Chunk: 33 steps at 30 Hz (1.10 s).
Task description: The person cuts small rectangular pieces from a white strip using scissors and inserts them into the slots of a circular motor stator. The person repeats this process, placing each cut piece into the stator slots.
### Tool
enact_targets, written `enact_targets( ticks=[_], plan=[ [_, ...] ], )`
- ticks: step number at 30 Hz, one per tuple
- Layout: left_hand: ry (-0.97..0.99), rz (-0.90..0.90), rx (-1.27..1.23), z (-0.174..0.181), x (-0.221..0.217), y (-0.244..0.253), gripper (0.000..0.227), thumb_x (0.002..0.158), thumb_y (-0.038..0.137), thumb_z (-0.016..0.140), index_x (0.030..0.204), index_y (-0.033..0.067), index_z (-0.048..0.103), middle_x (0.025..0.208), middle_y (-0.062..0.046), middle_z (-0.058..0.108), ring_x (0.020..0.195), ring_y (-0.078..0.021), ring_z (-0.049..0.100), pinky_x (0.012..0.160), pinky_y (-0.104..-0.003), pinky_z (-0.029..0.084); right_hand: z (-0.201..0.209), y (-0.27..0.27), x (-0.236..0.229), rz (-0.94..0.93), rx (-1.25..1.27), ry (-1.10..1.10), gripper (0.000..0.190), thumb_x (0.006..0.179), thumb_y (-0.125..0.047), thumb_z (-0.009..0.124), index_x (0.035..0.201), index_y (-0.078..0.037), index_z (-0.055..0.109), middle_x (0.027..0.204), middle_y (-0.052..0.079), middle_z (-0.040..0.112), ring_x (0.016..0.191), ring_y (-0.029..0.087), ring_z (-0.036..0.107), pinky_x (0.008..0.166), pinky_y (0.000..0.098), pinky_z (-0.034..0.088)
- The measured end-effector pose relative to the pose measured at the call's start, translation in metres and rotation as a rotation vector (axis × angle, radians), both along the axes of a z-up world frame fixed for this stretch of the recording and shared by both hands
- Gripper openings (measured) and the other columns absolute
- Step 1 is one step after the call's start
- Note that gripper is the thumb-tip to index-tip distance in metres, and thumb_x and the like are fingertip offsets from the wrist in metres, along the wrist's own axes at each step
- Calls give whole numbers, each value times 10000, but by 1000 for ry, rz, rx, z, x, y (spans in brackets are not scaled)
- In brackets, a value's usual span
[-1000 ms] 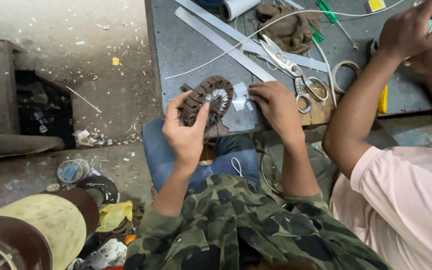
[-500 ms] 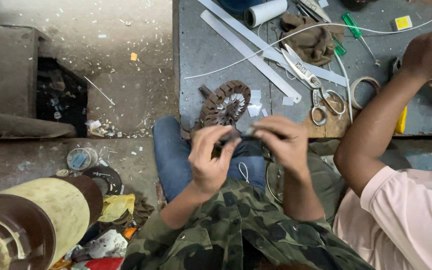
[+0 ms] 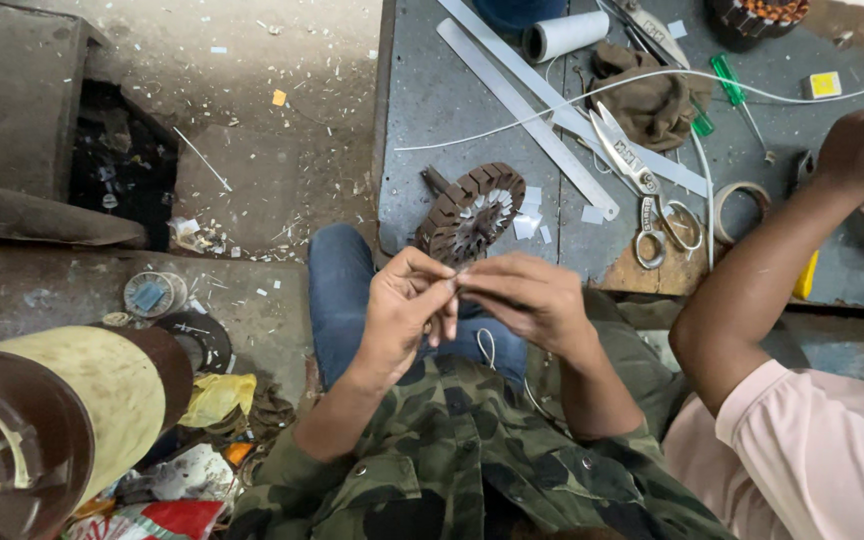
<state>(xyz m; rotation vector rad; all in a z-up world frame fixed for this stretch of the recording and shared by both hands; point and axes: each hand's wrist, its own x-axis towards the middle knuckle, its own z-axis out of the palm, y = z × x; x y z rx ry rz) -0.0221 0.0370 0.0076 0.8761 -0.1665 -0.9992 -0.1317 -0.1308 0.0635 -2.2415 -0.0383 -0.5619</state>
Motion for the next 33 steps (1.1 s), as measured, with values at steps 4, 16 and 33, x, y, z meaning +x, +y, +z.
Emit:
enact_targets(
  ticks=[4, 16, 33],
  plan=[
    [-731, 494, 286, 7, 3, -8, 209, 972, 60, 746, 1164, -17, 721, 873, -101, 715, 657, -97, 598, 557, -195, 462, 1, -12, 18, -185, 19, -111, 254, 874, 36, 818, 1108, -37, 751, 1091, 104, 761, 1020, 210, 764, 887, 304, 624],
    [-267, 287, -22, -14, 15, -42, 356, 1023, 103, 682, 1333, -71, 651, 1193, -82, 722, 1051, -107, 671, 956, -247, 554, 8, 3, 42, -340, -346, -156, 261, 819, 3, 870, 1047, -36, 750, 992, 102, 718, 897, 267, 699, 777, 354, 556],
    [-549, 348, 28, 9, 23, -45, 388, 968, -19, 735, 1343, -57, 644, 1245, -109, 703, 1112, -125, 668, 986, -267, 556, 0, -24, 25, -569, 182, -74, 145, 904, -7, 790, 1045, -37, 777, 1001, 113, 763, 903, 210, 729, 816, 287, 576]
  ],
)
